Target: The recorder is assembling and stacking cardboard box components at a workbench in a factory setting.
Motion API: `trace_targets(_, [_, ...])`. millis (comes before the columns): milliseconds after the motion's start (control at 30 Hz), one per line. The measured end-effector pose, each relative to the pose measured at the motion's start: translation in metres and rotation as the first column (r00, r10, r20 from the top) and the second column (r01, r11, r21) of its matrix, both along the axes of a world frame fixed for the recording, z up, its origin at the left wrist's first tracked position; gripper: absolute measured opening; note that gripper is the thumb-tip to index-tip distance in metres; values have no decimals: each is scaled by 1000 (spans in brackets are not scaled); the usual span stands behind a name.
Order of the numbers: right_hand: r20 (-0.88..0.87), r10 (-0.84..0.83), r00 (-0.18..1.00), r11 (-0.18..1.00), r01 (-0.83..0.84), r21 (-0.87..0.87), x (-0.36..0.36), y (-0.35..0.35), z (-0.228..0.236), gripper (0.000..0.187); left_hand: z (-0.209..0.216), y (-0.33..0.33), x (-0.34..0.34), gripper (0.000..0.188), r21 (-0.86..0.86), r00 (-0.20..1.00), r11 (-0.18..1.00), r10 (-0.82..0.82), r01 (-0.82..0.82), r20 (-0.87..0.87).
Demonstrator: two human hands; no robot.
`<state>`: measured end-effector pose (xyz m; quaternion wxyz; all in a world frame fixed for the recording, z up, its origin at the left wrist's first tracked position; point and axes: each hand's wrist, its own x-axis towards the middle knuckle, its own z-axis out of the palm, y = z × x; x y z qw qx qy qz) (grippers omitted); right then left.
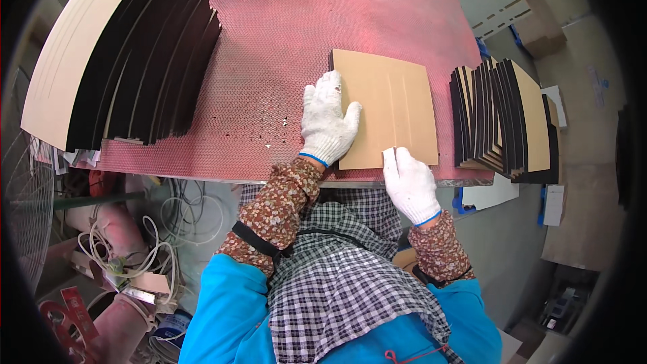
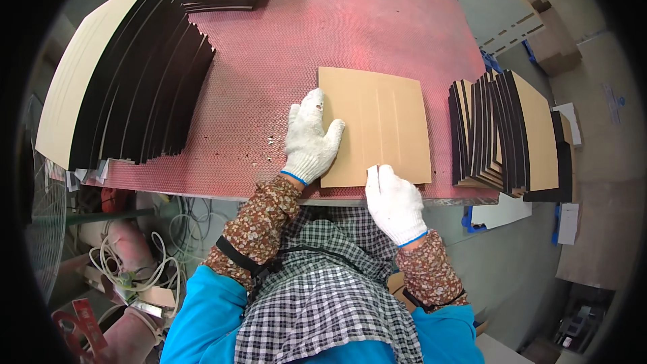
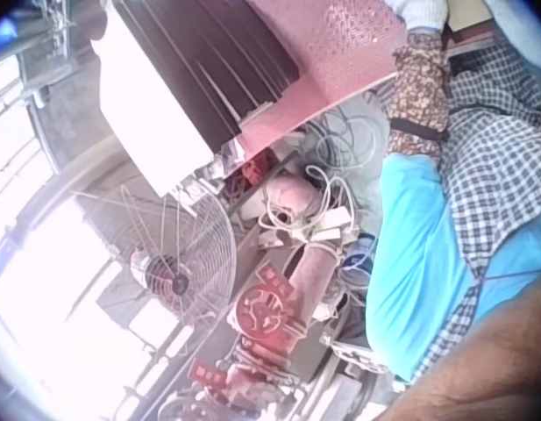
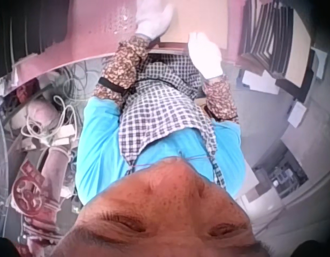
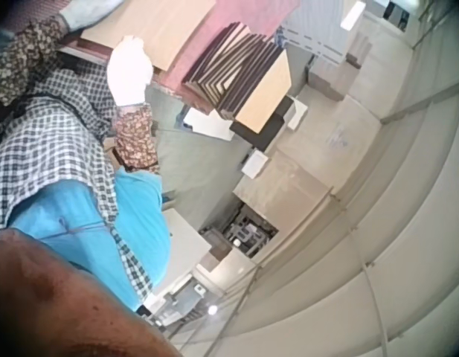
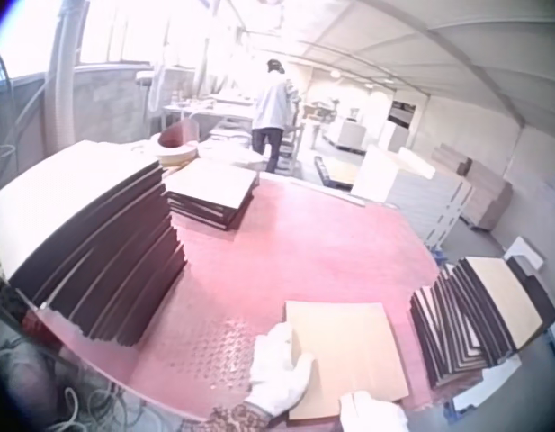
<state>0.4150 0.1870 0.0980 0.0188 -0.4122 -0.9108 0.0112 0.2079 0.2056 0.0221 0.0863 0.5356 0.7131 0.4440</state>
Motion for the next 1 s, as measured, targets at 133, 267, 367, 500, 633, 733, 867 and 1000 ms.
trace_targets(133, [56, 77, 995, 993, -82, 83, -12, 5, 0, 14, 0, 0, 0, 72, -54, 999, 998, -6, 8, 39])
trace_targets(267, [31, 98, 995, 986, -101, 131, -27, 30, -6, 15, -1, -1, -1, 75, -46, 1000, 999, 1, -1, 8])
trace_targets(367, [48, 88, 995, 977, -95, 190, -45, 66, -12, 16, 4, 0, -2, 75, -56, 1000, 998, -3, 3, -1])
trace_targets(500, [-147, -177, 973, 984, 171, -55, -78, 119, -16, 22, 3, -1, -3, 74, -63, 1000, 998, -4, 5, 26])
trace_targets(633, [-111, 29, 993, 992, -16, 121, -85, 142, -14, 24, 1, -1, -1, 73, -42, 1000, 999, -1, 1, 18])
trace_targets(733, [-51, 94, 994, 978, -82, 192, -72, 155, -38, 21, 3, 0, 2, 73, -44, 1000, 999, -5, 5, 9])
trace_targets(867, [-33, 161, 986, 968, -152, 201, -62, 133, -37, 24, -2, -1, -1, 72, -35, 1000, 999, 0, 0, 6])
trace_targets(1000, [-108, -48, 993, 999, 50, 16, -41, 80, -28, 27, -1, 0, -1, 72, -18, 1000, 1000, 5, -4, 9])
